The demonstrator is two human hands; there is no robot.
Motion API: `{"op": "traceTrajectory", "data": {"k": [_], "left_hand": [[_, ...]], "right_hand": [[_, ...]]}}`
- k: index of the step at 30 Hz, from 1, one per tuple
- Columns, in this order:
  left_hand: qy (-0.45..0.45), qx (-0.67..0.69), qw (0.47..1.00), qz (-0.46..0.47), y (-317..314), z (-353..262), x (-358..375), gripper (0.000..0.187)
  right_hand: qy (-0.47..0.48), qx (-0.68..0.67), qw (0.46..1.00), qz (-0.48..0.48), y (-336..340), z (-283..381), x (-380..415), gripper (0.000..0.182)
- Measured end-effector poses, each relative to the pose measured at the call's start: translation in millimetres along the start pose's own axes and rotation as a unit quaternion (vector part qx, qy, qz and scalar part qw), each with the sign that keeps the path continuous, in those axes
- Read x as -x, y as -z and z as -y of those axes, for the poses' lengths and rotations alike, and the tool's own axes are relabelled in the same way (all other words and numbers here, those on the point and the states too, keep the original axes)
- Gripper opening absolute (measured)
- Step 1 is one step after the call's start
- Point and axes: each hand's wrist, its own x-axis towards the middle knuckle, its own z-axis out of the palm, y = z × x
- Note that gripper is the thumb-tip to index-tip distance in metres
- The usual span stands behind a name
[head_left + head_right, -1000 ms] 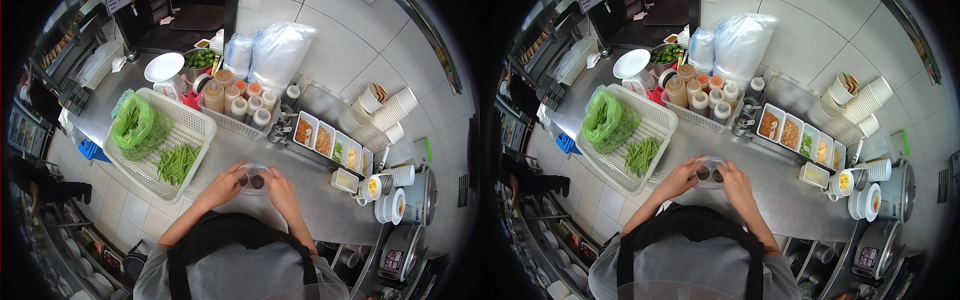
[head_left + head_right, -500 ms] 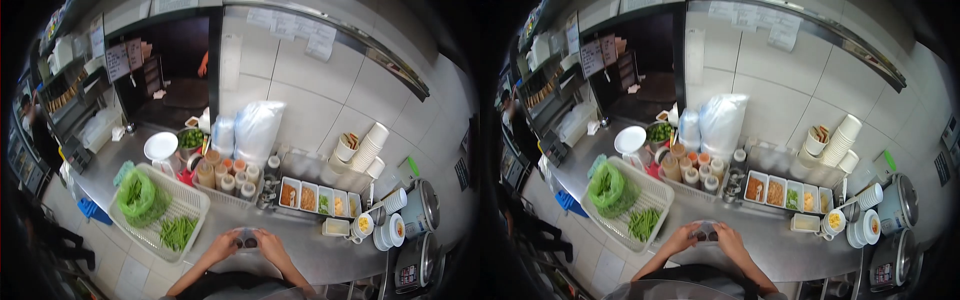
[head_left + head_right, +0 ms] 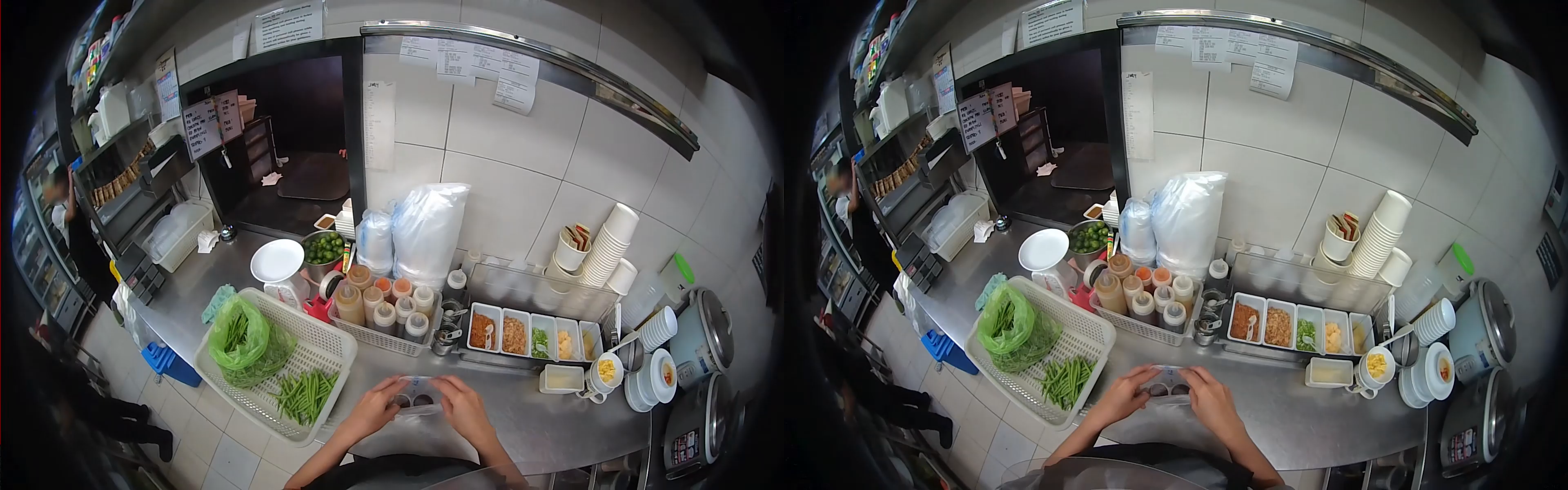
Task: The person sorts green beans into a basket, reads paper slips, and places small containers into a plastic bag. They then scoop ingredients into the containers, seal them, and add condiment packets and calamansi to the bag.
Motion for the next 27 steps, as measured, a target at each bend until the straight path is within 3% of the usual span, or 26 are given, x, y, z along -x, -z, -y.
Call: {"op": "traceTrajectory", "data": {"k": [4, 5, 8, 10, 13, 16, 19, 22, 23, 25, 27], "left_hand": [[-0.051, -0.042, 0.998, -0.023, 23, -33, 2, 0.045], [-0.055, -0.052, 0.997, -0.019, 25, -37, 3, 0.043], [-0.035, -0.135, 0.983, 0.119, 26, -45, 6, 0.039], [-0.048, -0.252, 0.956, 0.142, 15, -26, 13, 0.037], [-0.029, -0.346, 0.919, 0.184, 14, -24, 16, 0.035], [-0.026, -0.370, 0.908, 0.194, 19, -26, 13, 0.034], [-0.072, -0.303, 0.935, 0.171, 23, -26, 15, 0.032], [-0.115, -0.195, 0.970, 0.086, 43, -29, 7, 0.029], [-0.124, -0.155, 0.979, 0.053, 51, -31, 3, 0.028], [-0.075, -0.232, 0.969, -0.031, 68, -29, -4, 0.027], [-0.037, -0.263, 0.956, -0.122, 73, -14, -13, 0.034]], "right_hand": [[0.003, -0.088, 0.991, -0.104, 14, 15, 0, 0.025], [0.003, -0.069, 0.996, -0.050, 21, 20, 2, 0.025], [0.018, 0.015, 0.995, 0.101, 34, 22, 8, 0.028], [0.040, 0.107, 0.976, 0.184, 25, 9, 14, 0.032], [0.031, 0.224, 0.940, 0.254, 15, -4, 18, 0.034], [0.032, 0.229, 0.940, 0.251, 17, -5, 15, 0.031], [0.083, 0.176, 0.966, 0.168, 21, 0, 15, 0.026], [0.112, -0.017, 0.993, -0.015, 36, 9, 5, 0.017], [0.108, -0.010, 0.992, -0.066, 42, 7, 0, 0.016], [0.094, 0.004, 0.982, -0.166, 53, -1, -5, 0.012], [0.070, 0.013, 0.977, -0.199, 59, -3, -8, 0.009]]}}
